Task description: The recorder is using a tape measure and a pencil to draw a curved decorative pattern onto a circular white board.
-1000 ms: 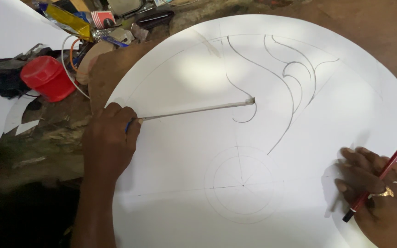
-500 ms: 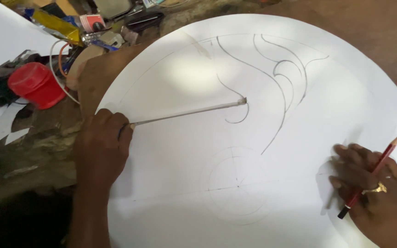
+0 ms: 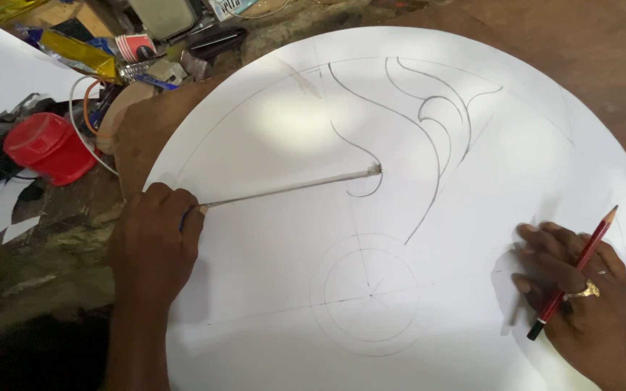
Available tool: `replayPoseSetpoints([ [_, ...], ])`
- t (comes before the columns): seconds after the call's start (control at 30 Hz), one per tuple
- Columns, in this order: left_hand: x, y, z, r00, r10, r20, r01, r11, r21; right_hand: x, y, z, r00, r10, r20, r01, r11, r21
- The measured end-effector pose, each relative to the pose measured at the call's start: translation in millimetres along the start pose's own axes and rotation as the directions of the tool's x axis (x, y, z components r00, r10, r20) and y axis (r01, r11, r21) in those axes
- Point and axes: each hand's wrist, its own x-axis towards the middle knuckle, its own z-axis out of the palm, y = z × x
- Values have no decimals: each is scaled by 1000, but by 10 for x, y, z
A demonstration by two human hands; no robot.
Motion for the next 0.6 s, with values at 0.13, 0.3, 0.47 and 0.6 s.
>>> replayPoseSetpoints([
  [0.13,5,19,-18,1000,-10,0,10,1000,-15,-2,23,13,1000,2,8,-2,1000,-5],
  [0.3,24,30,-11,1000,18,-25,-18,1000,3,-7,100,76,1000,13,27,-13,1000,-14],
  [0.47,-88,10,-36,990,-39,-135,21,991,-133,-125,846,616,972,232,20,-229,933,278],
  [0.6,-548,-173,121,910,-393,-132,324,872,-366,-301,1332,1014,559,572,600,-499,-347,795],
])
